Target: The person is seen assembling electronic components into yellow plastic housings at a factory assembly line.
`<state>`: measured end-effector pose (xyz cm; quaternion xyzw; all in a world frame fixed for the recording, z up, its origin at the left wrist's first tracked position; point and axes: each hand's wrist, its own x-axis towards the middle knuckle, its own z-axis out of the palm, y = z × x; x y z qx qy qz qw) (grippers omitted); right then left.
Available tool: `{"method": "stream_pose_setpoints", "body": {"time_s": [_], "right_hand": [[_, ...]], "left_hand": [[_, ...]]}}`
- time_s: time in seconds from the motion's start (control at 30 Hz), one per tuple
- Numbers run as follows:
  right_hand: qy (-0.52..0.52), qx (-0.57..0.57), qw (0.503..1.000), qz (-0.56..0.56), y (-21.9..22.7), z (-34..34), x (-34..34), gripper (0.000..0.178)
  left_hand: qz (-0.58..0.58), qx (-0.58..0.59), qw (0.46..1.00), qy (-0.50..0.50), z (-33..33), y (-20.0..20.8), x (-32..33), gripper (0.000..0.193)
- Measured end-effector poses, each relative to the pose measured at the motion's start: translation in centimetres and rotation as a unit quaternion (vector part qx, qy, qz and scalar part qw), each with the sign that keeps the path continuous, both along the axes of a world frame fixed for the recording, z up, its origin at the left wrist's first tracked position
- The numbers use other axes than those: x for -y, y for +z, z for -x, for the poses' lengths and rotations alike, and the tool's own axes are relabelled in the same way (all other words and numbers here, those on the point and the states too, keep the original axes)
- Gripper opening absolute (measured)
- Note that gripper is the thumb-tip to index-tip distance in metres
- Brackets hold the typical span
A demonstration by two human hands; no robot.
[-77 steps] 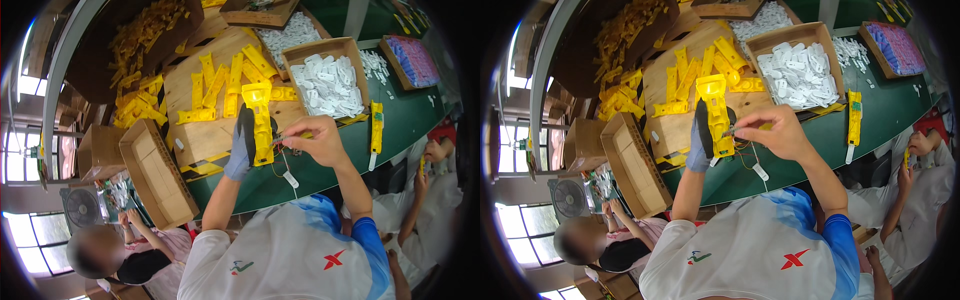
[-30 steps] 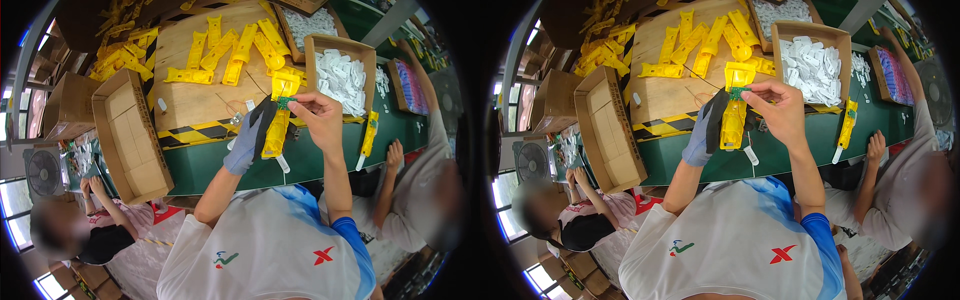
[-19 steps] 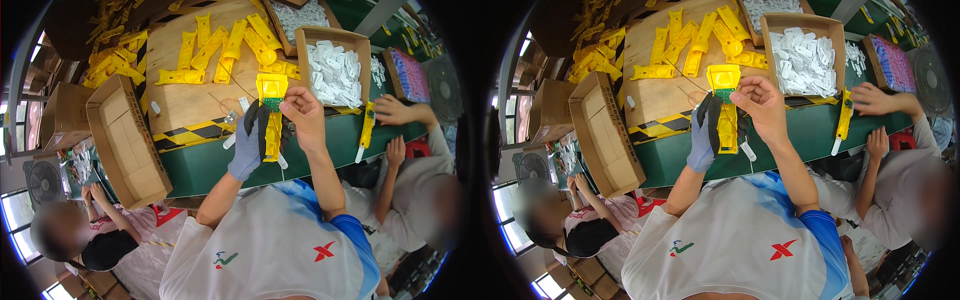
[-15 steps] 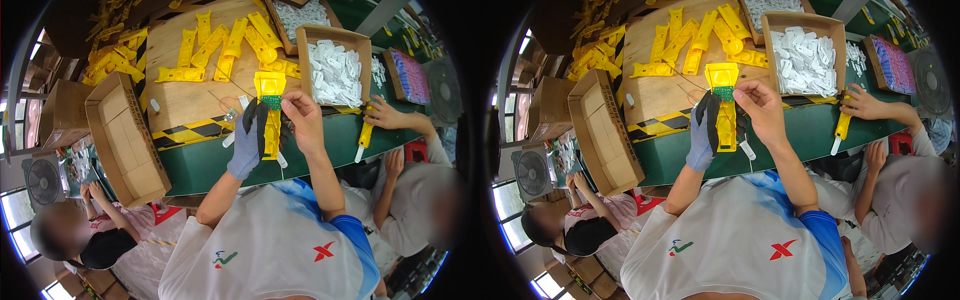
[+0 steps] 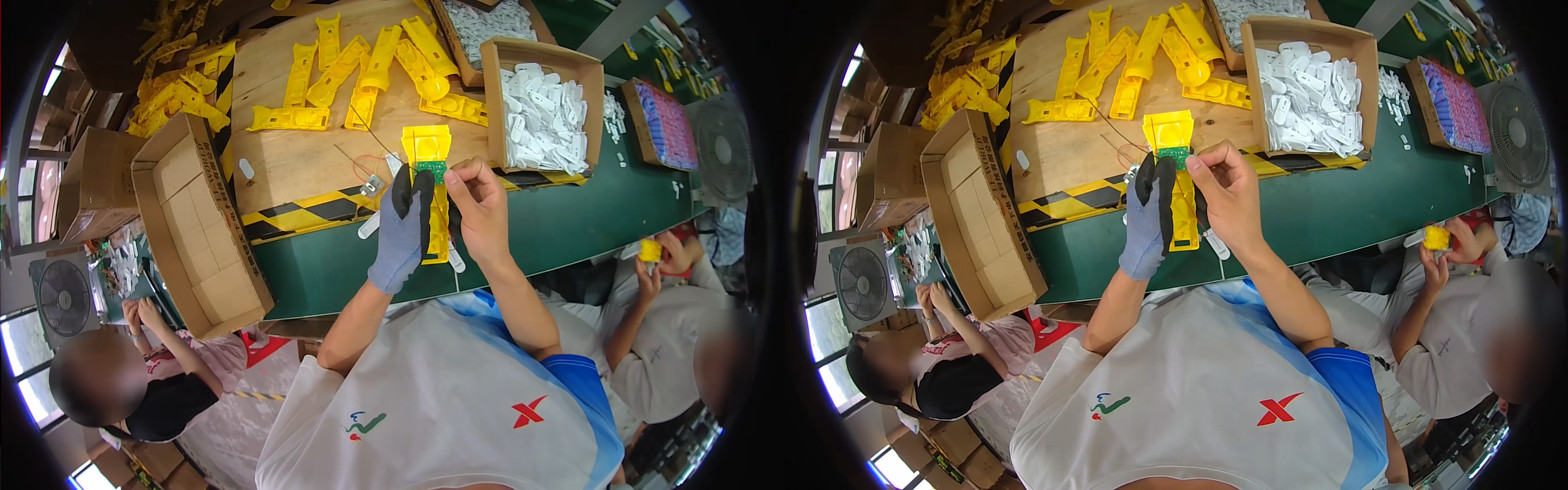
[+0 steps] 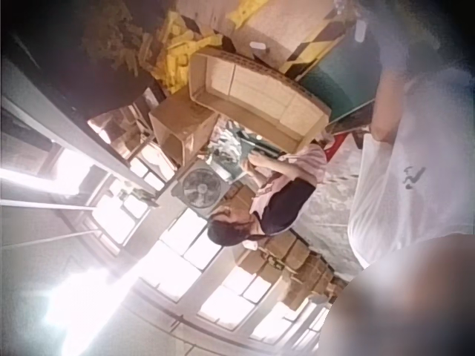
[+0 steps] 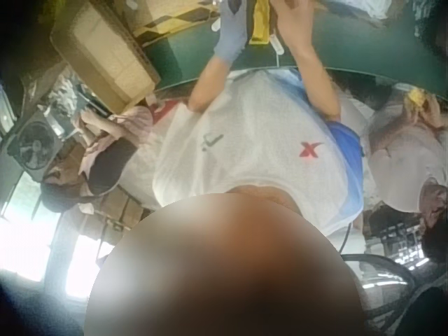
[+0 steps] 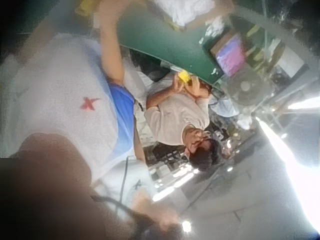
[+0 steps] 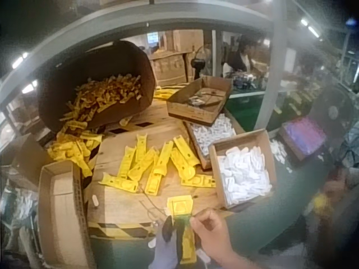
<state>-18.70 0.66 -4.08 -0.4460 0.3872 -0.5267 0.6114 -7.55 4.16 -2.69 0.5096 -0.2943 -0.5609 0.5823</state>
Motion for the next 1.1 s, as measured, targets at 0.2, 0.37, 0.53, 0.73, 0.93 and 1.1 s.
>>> {"method": "stream_pose_setpoints", "body": {"time_s": [0.2, 0.37, 0.53, 0.73, 0.93, 1.1], "right_hand": [[-0.018, -0.024, 1.000, -0.006, -0.6, 0.6, -0.3, 0.016], [0.046, 0.000, 0.998, -0.041, -1.5, 1.2, -0.8, 0.013], [-0.043, -0.326, 0.934, 0.143, 0.9, 7.5, 1.6, 0.012], [-0.122, -0.503, 0.820, 0.244, 0.0, 12.9, 9.3, 0.018], [-0.114, -0.603, 0.780, 0.124, 0.6, 9.7, 10.8, 0.026], [-0.152, -0.531, 0.826, 0.113, 0.5, 8.3, 10.3, 0.025]], "left_hand": [[-0.029, 0.004, 0.999, 0.017, 0.8, -2.9, -0.1, 0.024], [-0.054, -0.088, 0.995, -0.016, 0.2, -4.1, -1.2, 0.021], [-0.074, -0.026, 0.996, -0.031, -1.1, -3.5, -2.0, 0.023], [-0.034, -0.032, 0.999, -0.018, -0.6, -5.1, -2.3, 0.029], [-0.014, -0.099, 0.994, -0.034, 0.7, -2.8, -2.5, 0.040], [0.041, -0.068, 0.997, 0.007, 0.5, -2.8, -2.4, 0.062]]}}
